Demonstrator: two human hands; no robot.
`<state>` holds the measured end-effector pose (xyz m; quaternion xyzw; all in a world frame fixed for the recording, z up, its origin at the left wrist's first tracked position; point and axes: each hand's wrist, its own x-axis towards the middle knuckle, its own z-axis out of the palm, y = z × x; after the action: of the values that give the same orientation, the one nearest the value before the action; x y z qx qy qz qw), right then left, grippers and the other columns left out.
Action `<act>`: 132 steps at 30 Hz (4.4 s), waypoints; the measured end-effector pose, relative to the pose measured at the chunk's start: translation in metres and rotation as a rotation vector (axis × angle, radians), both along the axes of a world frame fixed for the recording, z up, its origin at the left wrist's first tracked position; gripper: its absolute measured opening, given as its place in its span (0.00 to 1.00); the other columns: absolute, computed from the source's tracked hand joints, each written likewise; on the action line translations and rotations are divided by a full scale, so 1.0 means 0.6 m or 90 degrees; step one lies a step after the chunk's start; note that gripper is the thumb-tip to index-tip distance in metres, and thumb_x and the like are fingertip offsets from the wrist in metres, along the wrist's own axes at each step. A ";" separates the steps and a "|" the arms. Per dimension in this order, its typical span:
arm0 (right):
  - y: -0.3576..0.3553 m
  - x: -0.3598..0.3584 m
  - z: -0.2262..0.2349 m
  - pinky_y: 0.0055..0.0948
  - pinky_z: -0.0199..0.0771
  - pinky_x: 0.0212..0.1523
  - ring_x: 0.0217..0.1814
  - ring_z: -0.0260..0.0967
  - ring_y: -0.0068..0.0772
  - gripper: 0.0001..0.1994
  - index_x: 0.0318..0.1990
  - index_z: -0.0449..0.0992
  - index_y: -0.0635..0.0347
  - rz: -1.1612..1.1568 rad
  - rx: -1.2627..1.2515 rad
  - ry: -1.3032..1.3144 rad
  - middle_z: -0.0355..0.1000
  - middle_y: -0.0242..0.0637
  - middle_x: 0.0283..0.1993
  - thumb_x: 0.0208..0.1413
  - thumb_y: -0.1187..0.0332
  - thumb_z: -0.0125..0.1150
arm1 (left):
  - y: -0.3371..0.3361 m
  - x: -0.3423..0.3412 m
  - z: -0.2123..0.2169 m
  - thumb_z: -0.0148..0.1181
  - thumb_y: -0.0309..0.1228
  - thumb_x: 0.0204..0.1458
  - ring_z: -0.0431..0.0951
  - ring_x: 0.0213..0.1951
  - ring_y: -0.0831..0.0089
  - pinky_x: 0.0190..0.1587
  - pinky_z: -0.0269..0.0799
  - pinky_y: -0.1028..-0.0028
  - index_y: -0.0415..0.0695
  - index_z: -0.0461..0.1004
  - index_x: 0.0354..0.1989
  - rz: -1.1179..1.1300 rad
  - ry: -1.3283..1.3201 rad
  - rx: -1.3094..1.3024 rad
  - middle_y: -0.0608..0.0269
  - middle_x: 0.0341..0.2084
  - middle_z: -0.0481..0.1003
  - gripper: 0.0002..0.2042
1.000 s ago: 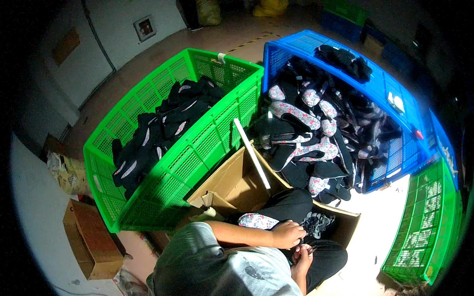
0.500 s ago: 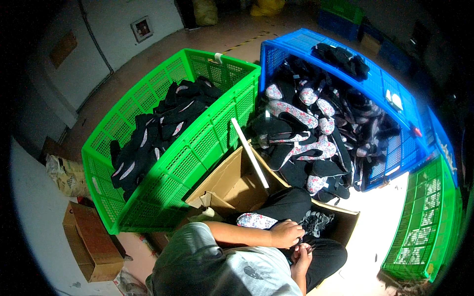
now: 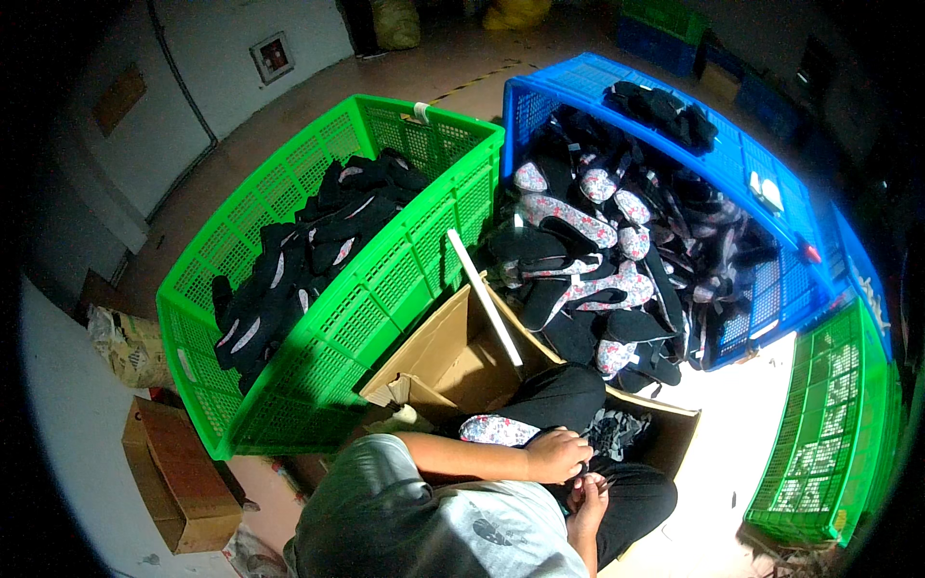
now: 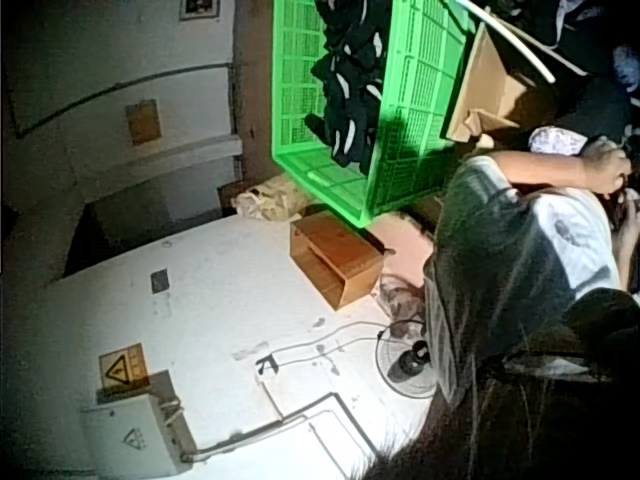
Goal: The person sits on the floor and sews the upper fabric onto the sole of a slipper using a needle and thread. They repeatedly pull the thread through the material to secure the parts together, handling the items one at a time.
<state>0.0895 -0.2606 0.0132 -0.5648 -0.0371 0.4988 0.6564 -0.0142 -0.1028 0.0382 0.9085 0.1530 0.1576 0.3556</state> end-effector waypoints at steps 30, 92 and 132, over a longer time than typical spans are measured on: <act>0.001 0.000 0.003 0.15 0.51 0.17 0.19 0.58 0.14 0.03 0.36 0.70 0.49 0.005 -0.008 0.008 0.71 0.25 0.26 0.61 0.67 0.58 | -0.002 0.000 -0.002 0.56 0.31 0.48 0.76 0.42 0.60 0.48 0.69 0.60 0.43 0.74 0.46 -0.003 0.013 0.023 0.61 0.35 0.77 0.15; -0.019 -0.004 -0.013 0.22 0.69 0.44 0.40 0.69 0.20 0.09 0.47 0.68 0.62 0.079 0.056 -0.197 0.71 0.32 0.38 0.65 0.68 0.56 | 0.008 0.026 0.022 0.64 0.26 0.43 0.76 0.35 0.59 0.42 0.70 0.62 0.42 0.76 0.33 0.030 -0.004 0.000 0.60 0.28 0.75 0.08; 0.025 0.003 -0.030 0.31 0.68 0.56 0.54 0.72 0.39 0.29 0.60 0.66 0.67 0.121 -0.209 -0.239 0.74 0.50 0.52 0.50 0.66 0.64 | 0.037 -0.006 0.062 0.62 0.20 0.41 0.72 0.45 0.54 0.50 0.70 0.61 0.44 0.76 0.41 -0.063 0.140 0.050 0.57 0.40 0.73 0.16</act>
<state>0.0914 -0.2457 -0.0049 -0.7403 -0.1301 0.4439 0.4878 -0.0177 -0.0804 0.0755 0.9398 0.1400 0.0454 0.3084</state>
